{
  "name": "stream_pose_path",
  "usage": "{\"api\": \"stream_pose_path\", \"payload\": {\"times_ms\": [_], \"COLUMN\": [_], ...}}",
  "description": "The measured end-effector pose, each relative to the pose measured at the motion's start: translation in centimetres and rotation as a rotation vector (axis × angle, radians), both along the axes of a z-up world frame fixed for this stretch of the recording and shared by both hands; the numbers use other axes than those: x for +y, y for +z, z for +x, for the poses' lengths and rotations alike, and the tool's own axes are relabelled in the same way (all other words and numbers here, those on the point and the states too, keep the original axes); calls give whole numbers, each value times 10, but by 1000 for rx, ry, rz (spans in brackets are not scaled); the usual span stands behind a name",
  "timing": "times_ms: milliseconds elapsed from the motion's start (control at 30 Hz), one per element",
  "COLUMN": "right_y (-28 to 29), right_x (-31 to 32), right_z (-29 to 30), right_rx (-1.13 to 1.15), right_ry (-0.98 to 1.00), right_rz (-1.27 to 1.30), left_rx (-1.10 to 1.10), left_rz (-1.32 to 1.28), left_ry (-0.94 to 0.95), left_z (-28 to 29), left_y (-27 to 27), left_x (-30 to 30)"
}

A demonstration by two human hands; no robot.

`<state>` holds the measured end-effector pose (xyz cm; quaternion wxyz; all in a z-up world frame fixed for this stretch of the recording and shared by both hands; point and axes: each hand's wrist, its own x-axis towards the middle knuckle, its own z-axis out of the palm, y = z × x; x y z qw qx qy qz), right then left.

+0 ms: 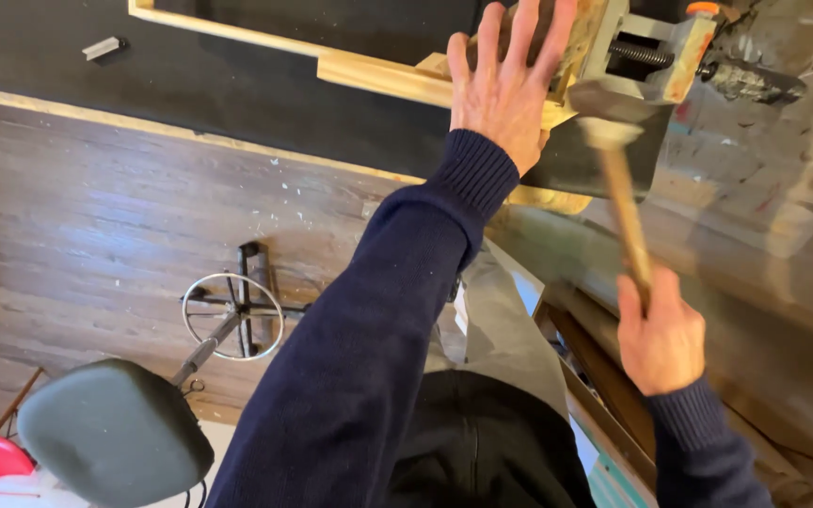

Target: The person tightens a corner clamp on a mitered wooden picture frame, hammers a fastener into the joint, and presses a small piece into the corner, then loosens the clamp and lifts the frame off the workbench.

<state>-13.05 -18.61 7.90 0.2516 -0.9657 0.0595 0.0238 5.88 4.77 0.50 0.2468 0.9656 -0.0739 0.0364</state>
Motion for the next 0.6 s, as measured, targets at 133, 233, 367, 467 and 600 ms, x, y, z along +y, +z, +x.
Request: {"api": "stream_pose_path", "payload": {"times_ms": [133, 233, 367, 467, 600], "right_y": [17, 25, -5, 31, 27], "right_x": [8, 11, -4, 18, 12], "right_z": [3, -2, -2, 17, 8], "right_rx": [165, 65, 173, 76, 104], "right_ry": [75, -33, 90, 135, -162], "right_rz": [-114, 65, -98, -94, 140], "left_rx": [-35, -66, -122, 19, -68], "left_rz": [31, -28, 18, 27, -4], "left_ry": [14, 27, 45, -6, 36], "left_z": [0, -3, -2, -3, 1], "left_y": [-11, -12, -24, 6, -7], "left_x": [-4, -5, -7, -1, -3]}}
